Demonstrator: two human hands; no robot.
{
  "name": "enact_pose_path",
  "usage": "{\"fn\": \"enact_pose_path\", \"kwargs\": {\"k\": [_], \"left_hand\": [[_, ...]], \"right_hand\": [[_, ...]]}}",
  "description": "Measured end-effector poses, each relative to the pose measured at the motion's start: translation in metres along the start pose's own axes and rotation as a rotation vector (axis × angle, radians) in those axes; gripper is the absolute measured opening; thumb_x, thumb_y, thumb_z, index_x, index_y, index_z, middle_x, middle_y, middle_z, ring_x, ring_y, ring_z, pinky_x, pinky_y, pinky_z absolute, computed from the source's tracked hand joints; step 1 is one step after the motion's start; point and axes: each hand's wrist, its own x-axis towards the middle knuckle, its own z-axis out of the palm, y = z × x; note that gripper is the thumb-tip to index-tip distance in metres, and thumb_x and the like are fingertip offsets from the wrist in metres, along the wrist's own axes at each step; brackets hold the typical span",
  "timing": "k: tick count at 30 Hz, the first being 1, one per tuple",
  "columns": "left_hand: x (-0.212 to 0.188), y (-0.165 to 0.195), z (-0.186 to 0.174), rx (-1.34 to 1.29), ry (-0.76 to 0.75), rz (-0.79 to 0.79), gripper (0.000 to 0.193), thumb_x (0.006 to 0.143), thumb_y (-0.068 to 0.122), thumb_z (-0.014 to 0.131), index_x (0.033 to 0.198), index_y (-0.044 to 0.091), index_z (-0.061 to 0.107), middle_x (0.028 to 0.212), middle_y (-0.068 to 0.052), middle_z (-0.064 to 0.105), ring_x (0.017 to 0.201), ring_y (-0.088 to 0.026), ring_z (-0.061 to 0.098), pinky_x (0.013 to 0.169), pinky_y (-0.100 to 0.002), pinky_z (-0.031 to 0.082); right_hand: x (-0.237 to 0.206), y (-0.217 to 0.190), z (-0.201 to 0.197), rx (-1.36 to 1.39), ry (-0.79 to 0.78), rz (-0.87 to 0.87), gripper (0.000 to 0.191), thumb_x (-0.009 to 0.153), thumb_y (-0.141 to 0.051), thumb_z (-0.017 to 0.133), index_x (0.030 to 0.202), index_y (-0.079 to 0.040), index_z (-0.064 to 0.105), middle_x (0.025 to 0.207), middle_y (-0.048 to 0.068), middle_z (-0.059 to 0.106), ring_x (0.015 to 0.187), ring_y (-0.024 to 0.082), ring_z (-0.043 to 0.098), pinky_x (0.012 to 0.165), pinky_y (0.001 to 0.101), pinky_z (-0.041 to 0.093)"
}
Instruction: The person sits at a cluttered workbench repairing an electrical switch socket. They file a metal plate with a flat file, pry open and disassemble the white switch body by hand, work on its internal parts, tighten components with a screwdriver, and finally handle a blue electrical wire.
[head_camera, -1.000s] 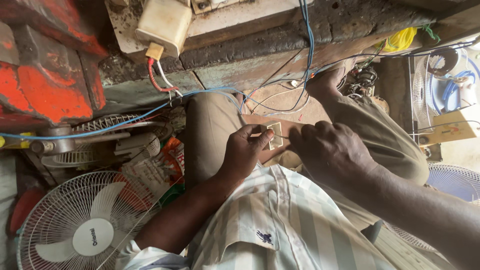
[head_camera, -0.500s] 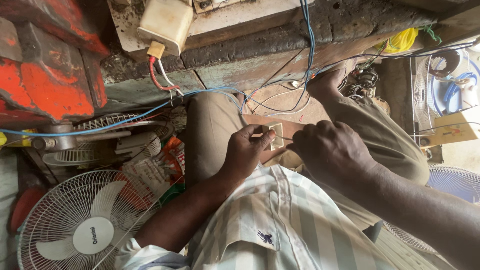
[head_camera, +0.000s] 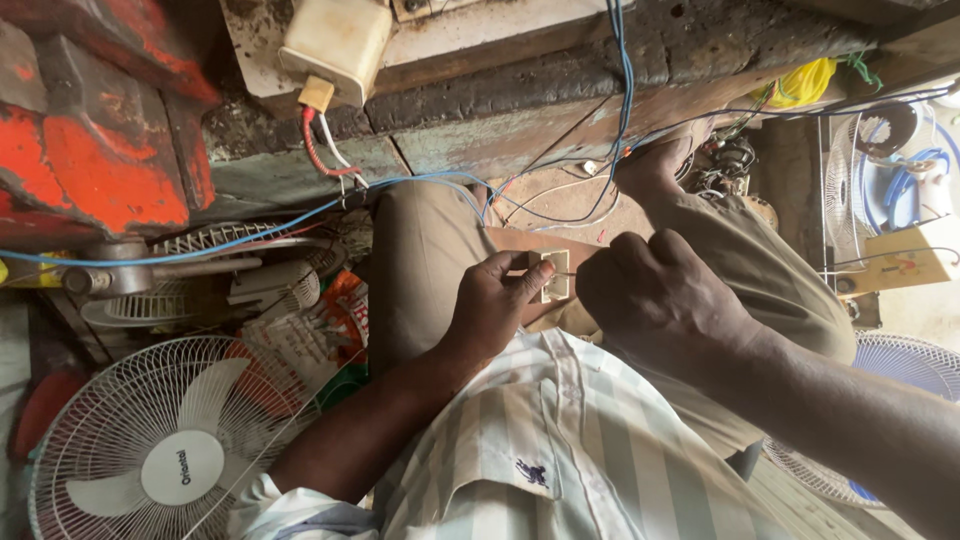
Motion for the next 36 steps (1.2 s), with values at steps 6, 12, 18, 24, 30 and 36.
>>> {"fn": "enact_pose_path", "kwargs": {"k": [6, 12, 18, 24, 30, 36], "left_hand": [[0.007, -0.002, -0.011, 0.073, 0.052, 0.072, 0.031, 0.093, 0.028, 0.076, 0.101, -0.002, 0.073, 0.082, -0.003, 0.073, 0.071, -0.008, 0.062, 0.067, -0.025, 0.054], [0.011, 0.003, -0.013, -0.047, -0.005, 0.115, 0.028, 0.097, 0.027, 0.075, 0.097, -0.001, 0.07, 0.079, -0.002, 0.067, 0.071, -0.008, 0.059, 0.068, -0.025, 0.05], [0.003, 0.011, -0.011, 0.015, 0.049, 0.092, 0.029, 0.095, 0.028, 0.076, 0.101, -0.001, 0.073, 0.084, -0.003, 0.072, 0.075, -0.007, 0.062, 0.071, -0.024, 0.052], [0.001, 0.012, -0.009, 0.137, 0.063, 0.131, 0.031, 0.093, 0.028, 0.076, 0.102, -0.002, 0.072, 0.084, -0.005, 0.076, 0.075, -0.009, 0.067, 0.071, -0.025, 0.055], [0.004, 0.006, -0.004, 0.102, 0.043, 0.099, 0.03, 0.092, 0.026, 0.077, 0.102, -0.002, 0.071, 0.085, -0.005, 0.076, 0.075, -0.009, 0.067, 0.07, -0.026, 0.055], [0.006, 0.008, -0.01, 0.086, 0.062, 0.12, 0.031, 0.092, 0.026, 0.076, 0.101, -0.003, 0.072, 0.086, -0.005, 0.076, 0.075, -0.009, 0.068, 0.071, -0.026, 0.057]], "right_hand": [[0.001, -0.003, 0.003, -0.036, 0.088, -0.066, 0.018, 0.067, -0.015, 0.071, 0.08, -0.006, 0.062, 0.089, 0.004, 0.061, 0.079, 0.018, 0.057, 0.06, 0.0327, 0.043], [0.001, -0.003, -0.006, -0.112, 0.143, -0.089, 0.024, 0.067, -0.017, 0.07, 0.087, -0.004, 0.067, 0.092, 0.003, 0.063, 0.077, 0.016, 0.058, 0.057, 0.0323, 0.042], [-0.001, 0.001, -0.004, -0.073, 0.107, -0.064, 0.038, 0.06, -0.03, 0.067, 0.089, -0.005, 0.068, 0.089, 0.004, 0.064, 0.071, 0.017, 0.056, 0.055, 0.0339, 0.042], [0.002, -0.001, 0.005, 0.142, -0.094, 0.161, 0.024, 0.091, -0.028, 0.071, 0.078, -0.011, 0.061, 0.072, 0.005, 0.061, 0.068, 0.024, 0.063, 0.055, 0.0406, 0.052], [-0.003, -0.007, 0.001, 0.27, -0.194, 0.298, 0.02, 0.076, -0.019, 0.069, 0.091, -0.008, 0.063, 0.082, 0.01, 0.061, 0.078, 0.027, 0.066, 0.061, 0.0426, 0.055], [-0.004, -0.005, -0.005, 0.042, 0.01, 0.05, 0.027, 0.069, -0.02, 0.069, 0.091, -0.005, 0.066, 0.083, 0.007, 0.059, 0.076, 0.024, 0.061, 0.063, 0.0404, 0.048]]}}
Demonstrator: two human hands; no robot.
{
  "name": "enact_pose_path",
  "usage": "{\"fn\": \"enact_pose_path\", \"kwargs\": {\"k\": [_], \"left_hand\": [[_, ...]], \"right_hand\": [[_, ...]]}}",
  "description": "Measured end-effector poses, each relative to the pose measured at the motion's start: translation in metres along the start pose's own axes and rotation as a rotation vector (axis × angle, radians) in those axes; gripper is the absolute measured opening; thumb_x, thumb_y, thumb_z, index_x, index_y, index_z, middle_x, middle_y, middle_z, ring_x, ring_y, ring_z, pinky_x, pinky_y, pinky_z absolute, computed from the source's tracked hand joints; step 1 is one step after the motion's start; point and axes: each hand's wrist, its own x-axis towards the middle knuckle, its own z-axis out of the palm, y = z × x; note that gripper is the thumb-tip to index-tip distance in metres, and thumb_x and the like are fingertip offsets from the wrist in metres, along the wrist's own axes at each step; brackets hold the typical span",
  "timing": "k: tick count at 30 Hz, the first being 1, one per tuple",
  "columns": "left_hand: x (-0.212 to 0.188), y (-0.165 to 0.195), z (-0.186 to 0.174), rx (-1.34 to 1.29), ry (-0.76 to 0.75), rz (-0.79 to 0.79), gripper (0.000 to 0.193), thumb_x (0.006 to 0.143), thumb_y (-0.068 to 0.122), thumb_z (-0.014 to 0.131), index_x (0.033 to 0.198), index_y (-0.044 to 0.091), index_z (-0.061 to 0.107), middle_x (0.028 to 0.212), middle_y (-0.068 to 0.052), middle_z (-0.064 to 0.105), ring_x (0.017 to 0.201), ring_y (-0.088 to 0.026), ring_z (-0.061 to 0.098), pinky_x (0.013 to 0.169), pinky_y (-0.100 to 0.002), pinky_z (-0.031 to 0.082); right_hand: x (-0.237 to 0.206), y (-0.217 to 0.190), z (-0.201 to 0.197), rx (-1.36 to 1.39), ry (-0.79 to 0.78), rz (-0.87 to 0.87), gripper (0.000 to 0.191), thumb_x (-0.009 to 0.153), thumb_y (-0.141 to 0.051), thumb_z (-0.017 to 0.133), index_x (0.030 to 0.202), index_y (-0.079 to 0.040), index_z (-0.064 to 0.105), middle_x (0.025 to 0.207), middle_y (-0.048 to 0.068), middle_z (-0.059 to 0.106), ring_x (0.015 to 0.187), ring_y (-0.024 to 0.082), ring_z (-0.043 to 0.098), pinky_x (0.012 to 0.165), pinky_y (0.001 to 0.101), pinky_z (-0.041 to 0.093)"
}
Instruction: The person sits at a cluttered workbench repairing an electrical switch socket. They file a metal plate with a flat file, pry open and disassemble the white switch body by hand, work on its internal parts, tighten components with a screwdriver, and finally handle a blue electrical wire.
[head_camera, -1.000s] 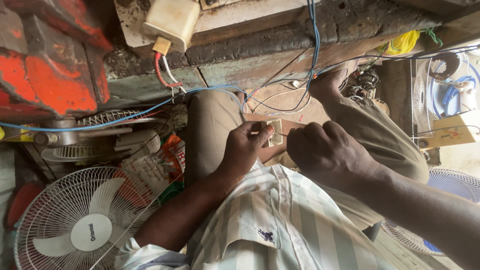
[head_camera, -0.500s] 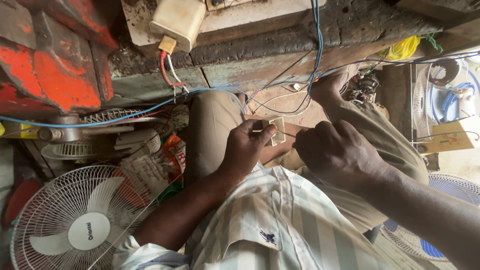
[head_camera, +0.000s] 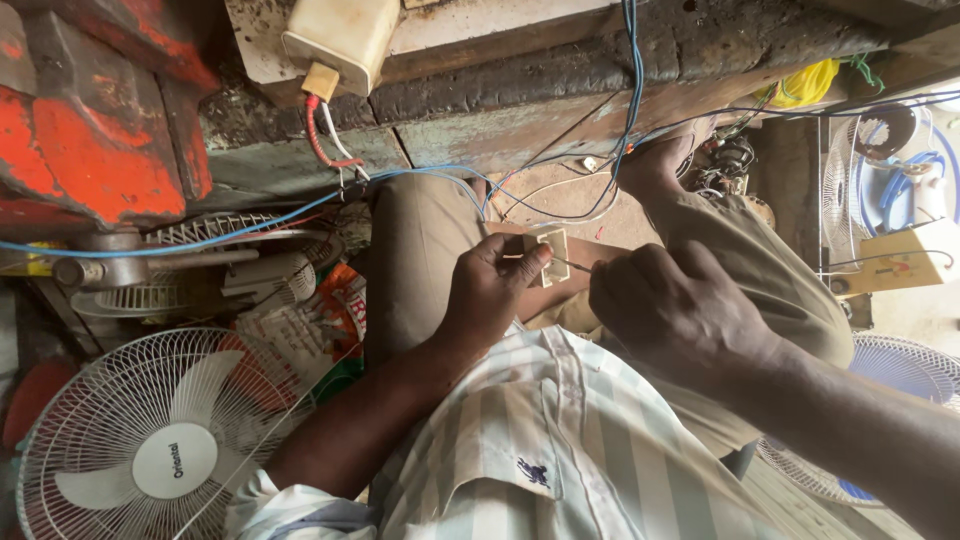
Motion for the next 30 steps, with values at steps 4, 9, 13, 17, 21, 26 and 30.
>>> {"fn": "enact_pose_path", "kwargs": {"k": [4, 9, 13, 17, 21, 26, 30], "left_hand": [[0.0, 0.005, -0.002, 0.04, -0.011, 0.02, 0.032, 0.093, 0.027, 0.076, 0.102, -0.003, 0.072, 0.086, -0.007, 0.076, 0.075, -0.01, 0.068, 0.071, -0.026, 0.056], [-0.001, 0.008, -0.005, 0.014, -0.019, -0.017, 0.032, 0.092, 0.029, 0.075, 0.103, -0.002, 0.072, 0.086, -0.006, 0.077, 0.076, -0.009, 0.07, 0.071, -0.026, 0.058], [-0.003, 0.007, -0.001, 0.042, -0.021, -0.018, 0.032, 0.093, 0.028, 0.076, 0.102, -0.002, 0.071, 0.082, -0.006, 0.075, 0.072, -0.01, 0.068, 0.069, -0.026, 0.056], [0.0, 0.008, 0.0, 0.061, -0.017, -0.001, 0.031, 0.092, 0.028, 0.076, 0.101, -0.001, 0.072, 0.08, -0.005, 0.075, 0.071, -0.009, 0.067, 0.068, -0.026, 0.056], [0.001, 0.011, -0.001, 0.051, -0.021, 0.038, 0.03, 0.093, 0.028, 0.076, 0.101, -0.002, 0.072, 0.079, -0.006, 0.073, 0.07, -0.009, 0.065, 0.067, -0.026, 0.055], [-0.003, 0.012, -0.001, 0.103, -0.018, 0.096, 0.028, 0.092, 0.025, 0.077, 0.1, -0.002, 0.071, 0.085, -0.006, 0.076, 0.076, -0.011, 0.07, 0.069, -0.027, 0.057], [-0.003, 0.011, -0.002, 0.106, -0.029, 0.073, 0.026, 0.092, 0.024, 0.076, 0.099, 0.0, 0.07, 0.086, -0.006, 0.077, 0.078, -0.012, 0.074, 0.071, -0.028, 0.059]], "right_hand": [[0.003, 0.001, 0.0, -0.092, -0.031, -0.002, 0.022, 0.064, -0.026, 0.069, 0.079, -0.01, 0.063, 0.079, 0.005, 0.061, 0.073, 0.022, 0.06, 0.062, 0.0391, 0.046], [0.011, 0.004, 0.007, 0.111, -0.258, 0.265, 0.019, 0.091, -0.032, 0.066, 0.087, -0.013, 0.066, 0.077, 0.004, 0.066, 0.081, 0.024, 0.065, 0.07, 0.0423, 0.053], [0.012, -0.002, 0.011, 0.105, -0.527, 0.448, 0.023, 0.097, -0.036, 0.062, 0.099, -0.013, 0.063, 0.084, 0.005, 0.067, 0.089, 0.027, 0.068, 0.073, 0.0438, 0.056], [0.003, 0.0, 0.003, 0.167, -0.231, 0.212, 0.028, 0.074, -0.017, 0.066, 0.101, -0.009, 0.062, 0.092, 0.01, 0.064, 0.087, 0.027, 0.066, 0.073, 0.0423, 0.055], [-0.001, 0.006, 0.0, -0.049, 0.014, -0.029, 0.026, 0.071, -0.02, 0.067, 0.095, -0.009, 0.065, 0.091, 0.005, 0.063, 0.084, 0.022, 0.063, 0.069, 0.0391, 0.049], [-0.005, 0.012, 0.003, -0.169, 0.049, -0.118, 0.03, 0.071, -0.021, 0.07, 0.097, -0.006, 0.07, 0.087, 0.002, 0.062, 0.08, 0.018, 0.059, 0.066, 0.0357, 0.046], [-0.007, 0.011, 0.013, 0.063, 0.001, 0.055, 0.021, 0.079, -0.02, 0.07, 0.096, -0.008, 0.069, 0.083, 0.002, 0.065, 0.078, 0.022, 0.061, 0.068, 0.0395, 0.05]]}}
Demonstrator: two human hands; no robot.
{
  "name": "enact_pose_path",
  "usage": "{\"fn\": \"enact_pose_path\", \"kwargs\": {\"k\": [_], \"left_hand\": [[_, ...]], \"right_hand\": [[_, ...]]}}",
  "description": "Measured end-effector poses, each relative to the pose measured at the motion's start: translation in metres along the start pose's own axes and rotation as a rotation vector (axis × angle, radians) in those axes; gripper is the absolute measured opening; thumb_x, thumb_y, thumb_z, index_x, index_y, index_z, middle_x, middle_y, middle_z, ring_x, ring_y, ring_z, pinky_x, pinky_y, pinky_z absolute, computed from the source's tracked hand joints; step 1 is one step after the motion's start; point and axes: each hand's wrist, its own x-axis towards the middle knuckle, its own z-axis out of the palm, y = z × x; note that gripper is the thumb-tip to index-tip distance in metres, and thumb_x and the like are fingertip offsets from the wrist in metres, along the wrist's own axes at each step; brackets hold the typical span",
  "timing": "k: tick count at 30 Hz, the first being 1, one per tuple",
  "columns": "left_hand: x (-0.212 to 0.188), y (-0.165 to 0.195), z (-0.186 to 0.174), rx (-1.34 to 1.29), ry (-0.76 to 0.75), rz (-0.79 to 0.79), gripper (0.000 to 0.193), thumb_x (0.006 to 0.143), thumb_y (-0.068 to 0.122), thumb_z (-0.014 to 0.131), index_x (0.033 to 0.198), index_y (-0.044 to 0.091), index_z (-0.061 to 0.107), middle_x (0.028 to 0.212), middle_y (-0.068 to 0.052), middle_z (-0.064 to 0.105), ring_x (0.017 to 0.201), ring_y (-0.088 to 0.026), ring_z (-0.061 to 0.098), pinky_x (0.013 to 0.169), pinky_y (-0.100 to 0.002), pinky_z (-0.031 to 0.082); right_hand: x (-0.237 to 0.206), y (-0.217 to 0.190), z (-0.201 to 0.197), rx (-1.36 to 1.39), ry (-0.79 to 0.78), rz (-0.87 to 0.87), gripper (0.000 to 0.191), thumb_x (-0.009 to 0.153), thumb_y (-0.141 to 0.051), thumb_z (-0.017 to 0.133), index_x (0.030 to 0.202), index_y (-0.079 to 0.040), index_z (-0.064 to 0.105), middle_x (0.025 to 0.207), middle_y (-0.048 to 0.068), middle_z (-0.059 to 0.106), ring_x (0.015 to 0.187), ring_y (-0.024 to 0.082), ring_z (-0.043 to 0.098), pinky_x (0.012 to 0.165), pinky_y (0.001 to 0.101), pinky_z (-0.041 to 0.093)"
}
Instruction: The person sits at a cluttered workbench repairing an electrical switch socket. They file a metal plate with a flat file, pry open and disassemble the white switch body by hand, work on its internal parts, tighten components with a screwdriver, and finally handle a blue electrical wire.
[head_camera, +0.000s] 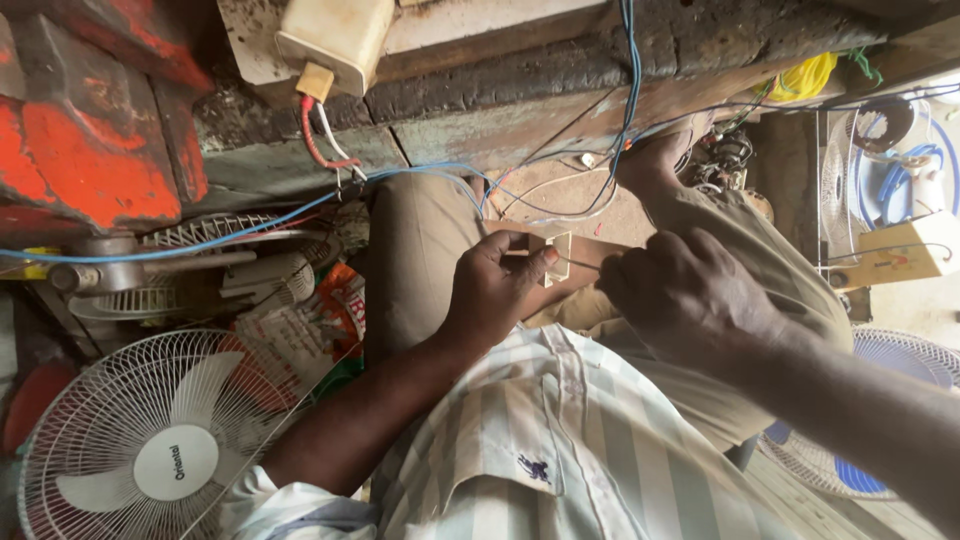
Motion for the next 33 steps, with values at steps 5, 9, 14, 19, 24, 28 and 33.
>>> {"fn": "enact_pose_path", "kwargs": {"k": [5, 9, 14, 19, 24, 28, 33], "left_hand": [[0.007, -0.001, -0.003, -0.059, -0.002, 0.027, 0.028, 0.094, 0.025, 0.075, 0.103, -0.001, 0.069, 0.089, -0.007, 0.076, 0.079, -0.012, 0.073, 0.073, -0.027, 0.059], [0.009, 0.0, 0.001, -0.123, -0.022, 0.069, 0.026, 0.096, 0.023, 0.074, 0.106, -0.001, 0.068, 0.095, -0.006, 0.075, 0.087, -0.01, 0.071, 0.079, -0.026, 0.058], [0.009, 0.0, 0.007, -0.122, -0.037, 0.045, 0.024, 0.096, 0.021, 0.075, 0.104, -0.001, 0.069, 0.09, -0.005, 0.075, 0.082, -0.008, 0.068, 0.076, -0.025, 0.056], [0.007, -0.004, 0.009, -0.135, -0.011, -0.008, 0.025, 0.096, 0.022, 0.074, 0.106, -0.001, 0.07, 0.089, -0.003, 0.075, 0.08, -0.007, 0.067, 0.075, -0.024, 0.056], [0.007, -0.002, 0.009, -0.126, -0.004, 0.001, 0.026, 0.096, 0.022, 0.074, 0.107, -0.001, 0.069, 0.087, -0.002, 0.073, 0.077, -0.006, 0.065, 0.073, -0.024, 0.055], [0.006, 0.005, 0.009, -0.05, -0.007, 0.062, 0.025, 0.096, 0.022, 0.075, 0.105, -0.001, 0.069, 0.088, -0.002, 0.074, 0.08, -0.006, 0.066, 0.074, -0.024, 0.055], [0.009, 0.007, 0.01, -0.019, -0.008, 0.082, 0.024, 0.096, 0.022, 0.076, 0.102, 0.0, 0.069, 0.088, -0.003, 0.074, 0.079, -0.008, 0.067, 0.073, -0.025, 0.055]], "right_hand": [[0.004, -0.01, 0.014, 0.021, -0.368, 0.397, 0.023, 0.1, -0.034, 0.064, 0.088, -0.014, 0.064, 0.077, 0.006, 0.066, 0.08, 0.027, 0.068, 0.067, 0.0421, 0.055], [0.0, -0.01, 0.005, 0.123, -0.317, 0.396, 0.02, 0.088, -0.023, 0.067, 0.101, -0.009, 0.064, 0.088, 0.009, 0.063, 0.081, 0.029, 0.067, 0.068, 0.0432, 0.055], [-0.004, -0.004, -0.007, 0.039, -0.076, 0.135, 0.019, 0.075, -0.013, 0.067, 0.092, -0.006, 0.064, 0.085, 0.008, 0.057, 0.077, 0.025, 0.063, 0.064, 0.04, 0.052], [-0.008, 0.001, -0.009, -0.37, 0.109, -0.11, 0.026, 0.076, -0.017, 0.067, 0.098, -0.003, 0.07, 0.081, 0.002, 0.057, 0.073, 0.016, 0.057, 0.058, 0.0324, 0.042], [-0.005, 0.007, -0.001, -0.358, 0.179, -0.207, 0.028, 0.077, -0.021, 0.067, 0.098, -0.003, 0.071, 0.088, 0.003, 0.064, 0.083, 0.015, 0.061, 0.058, 0.03, 0.042], [-0.007, 0.011, -0.005, -0.41, 0.231, -0.29, 0.023, 0.077, -0.02, 0.068, 0.096, -0.006, 0.07, 0.092, 0.002, 0.066, 0.088, 0.016, 0.061, 0.063, 0.03, 0.046], [-0.01, 0.008, -0.012, -0.426, 0.169, -0.267, 0.022, 0.078, -0.017, 0.071, 0.097, -0.006, 0.071, 0.089, 0.001, 0.063, 0.088, 0.015, 0.059, 0.062, 0.0299, 0.045]]}}
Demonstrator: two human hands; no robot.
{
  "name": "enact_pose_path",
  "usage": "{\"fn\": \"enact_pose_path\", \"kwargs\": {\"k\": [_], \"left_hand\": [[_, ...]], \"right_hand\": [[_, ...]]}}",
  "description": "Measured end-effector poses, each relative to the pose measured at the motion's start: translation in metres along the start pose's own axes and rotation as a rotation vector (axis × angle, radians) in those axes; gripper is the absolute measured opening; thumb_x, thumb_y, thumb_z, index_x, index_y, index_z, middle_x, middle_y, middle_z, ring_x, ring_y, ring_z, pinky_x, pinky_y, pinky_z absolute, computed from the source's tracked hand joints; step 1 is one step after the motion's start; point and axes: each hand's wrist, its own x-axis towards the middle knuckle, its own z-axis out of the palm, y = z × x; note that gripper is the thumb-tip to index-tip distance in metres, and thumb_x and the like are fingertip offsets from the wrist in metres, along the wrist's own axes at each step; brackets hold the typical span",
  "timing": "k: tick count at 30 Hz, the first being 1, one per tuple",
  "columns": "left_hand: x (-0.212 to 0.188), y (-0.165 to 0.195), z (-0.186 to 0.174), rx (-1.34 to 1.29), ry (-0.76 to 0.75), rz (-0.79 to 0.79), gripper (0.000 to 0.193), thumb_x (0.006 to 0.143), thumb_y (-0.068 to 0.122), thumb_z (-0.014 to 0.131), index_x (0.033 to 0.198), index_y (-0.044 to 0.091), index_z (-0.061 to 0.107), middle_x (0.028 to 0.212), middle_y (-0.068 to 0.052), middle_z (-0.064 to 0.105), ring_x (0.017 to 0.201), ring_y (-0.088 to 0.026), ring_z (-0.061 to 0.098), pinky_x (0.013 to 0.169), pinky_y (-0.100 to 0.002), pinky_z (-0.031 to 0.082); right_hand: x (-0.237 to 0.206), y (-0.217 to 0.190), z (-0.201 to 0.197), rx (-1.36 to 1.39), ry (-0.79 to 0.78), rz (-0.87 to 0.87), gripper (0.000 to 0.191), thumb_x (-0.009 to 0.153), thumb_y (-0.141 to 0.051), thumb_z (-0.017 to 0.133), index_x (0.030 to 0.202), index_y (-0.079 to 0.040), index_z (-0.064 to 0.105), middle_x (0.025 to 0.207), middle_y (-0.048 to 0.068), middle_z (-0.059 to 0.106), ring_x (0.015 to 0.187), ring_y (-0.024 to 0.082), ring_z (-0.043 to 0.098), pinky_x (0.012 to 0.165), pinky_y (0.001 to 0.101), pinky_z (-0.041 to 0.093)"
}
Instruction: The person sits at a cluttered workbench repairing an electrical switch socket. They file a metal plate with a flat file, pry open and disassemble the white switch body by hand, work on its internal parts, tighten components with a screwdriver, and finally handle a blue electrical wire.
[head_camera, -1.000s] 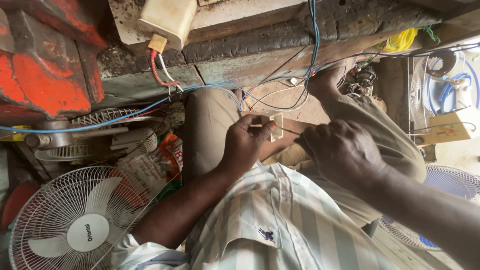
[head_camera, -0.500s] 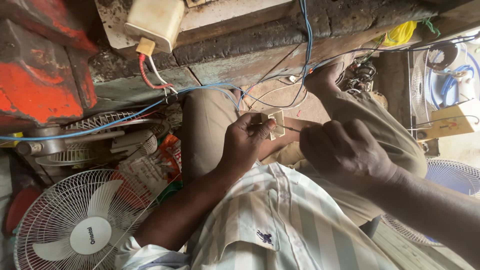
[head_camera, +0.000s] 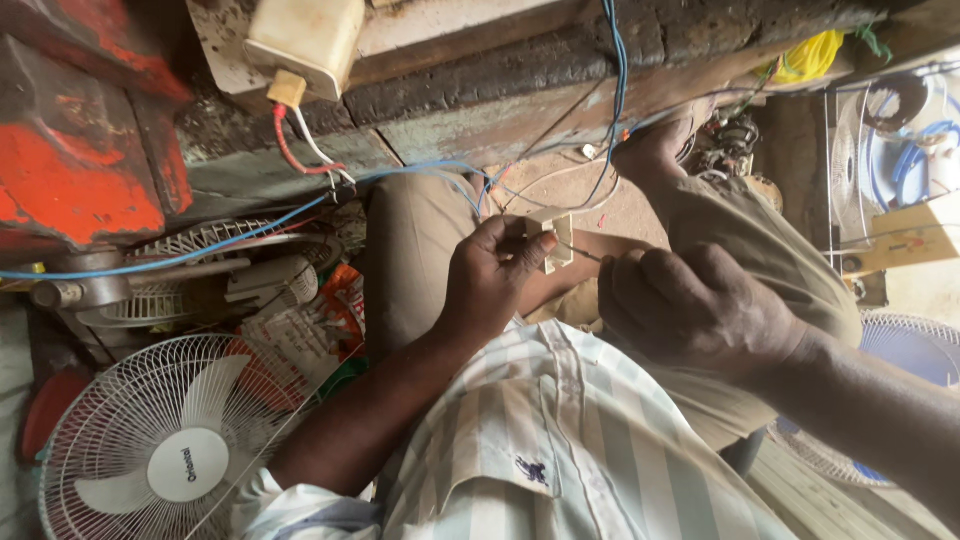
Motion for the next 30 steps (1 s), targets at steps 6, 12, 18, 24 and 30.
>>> {"fn": "enact_pose_path", "kwargs": {"k": [6, 12, 18, 24, 30], "left_hand": [[-0.003, -0.007, 0.0, -0.104, -0.059, 0.048, 0.026, 0.101, 0.023, 0.072, 0.107, 0.001, 0.06, 0.096, -0.003, 0.067, 0.089, -0.009, 0.063, 0.081, -0.027, 0.053], [0.001, -0.006, 0.005, -0.084, -0.016, 0.2, 0.029, 0.107, 0.029, 0.062, 0.114, 0.002, 0.054, 0.104, -0.005, 0.064, 0.097, -0.011, 0.06, 0.086, -0.028, 0.051], [0.003, -0.003, 0.013, -0.289, 0.0, 0.094, 0.03, 0.111, 0.035, 0.047, 0.106, 0.005, 0.045, 0.09, -0.003, 0.051, 0.073, -0.011, 0.06, 0.064, -0.028, 0.057], [0.003, 0.003, 0.02, -0.125, 0.098, -0.005, 0.031, 0.11, 0.038, 0.041, 0.102, 0.008, 0.044, 0.09, -0.004, 0.055, 0.072, -0.01, 0.065, 0.056, -0.027, 0.057], [0.005, 0.011, 0.025, -0.103, 0.102, 0.054, 0.029, 0.113, 0.035, 0.041, 0.105, 0.007, 0.045, 0.089, -0.004, 0.055, 0.074, -0.01, 0.064, 0.058, -0.026, 0.056]], "right_hand": [[-0.008, 0.004, -0.008, 0.186, -0.07, 0.162, 0.033, 0.069, -0.019, 0.069, 0.101, -0.009, 0.07, 0.089, 0.001, 0.059, 0.082, 0.02, 0.057, 0.073, 0.0374, 0.051], [-0.008, -0.007, -0.01, 0.274, -0.049, 0.315, 0.037, 0.071, -0.017, 0.069, 0.107, -0.009, 0.072, 0.093, 0.003, 0.059, 0.082, 0.023, 0.059, 0.069, 0.0409, 0.048], [-0.012, -0.026, 0.001, 0.24, 0.005, 0.355, 0.038, 0.073, -0.014, 0.069, 0.111, -0.008, 0.073, 0.097, 0.004, 0.061, 0.079, 0.021, 0.06, 0.064, 0.038, 0.046], [-0.018, -0.033, 0.013, 0.333, 0.029, 0.336, 0.048, 0.074, -0.015, 0.069, 0.12, -0.003, 0.072, 0.091, 0.005, 0.055, 0.078, 0.022, 0.058, 0.071, 0.0385, 0.051], [-0.023, -0.037, 0.021, 0.327, 0.047, 0.324, 0.048, 0.078, -0.017, 0.07, 0.124, -0.006, 0.071, 0.094, 0.005, 0.053, 0.072, 0.019, 0.054, 0.068, 0.0367, 0.051]]}}
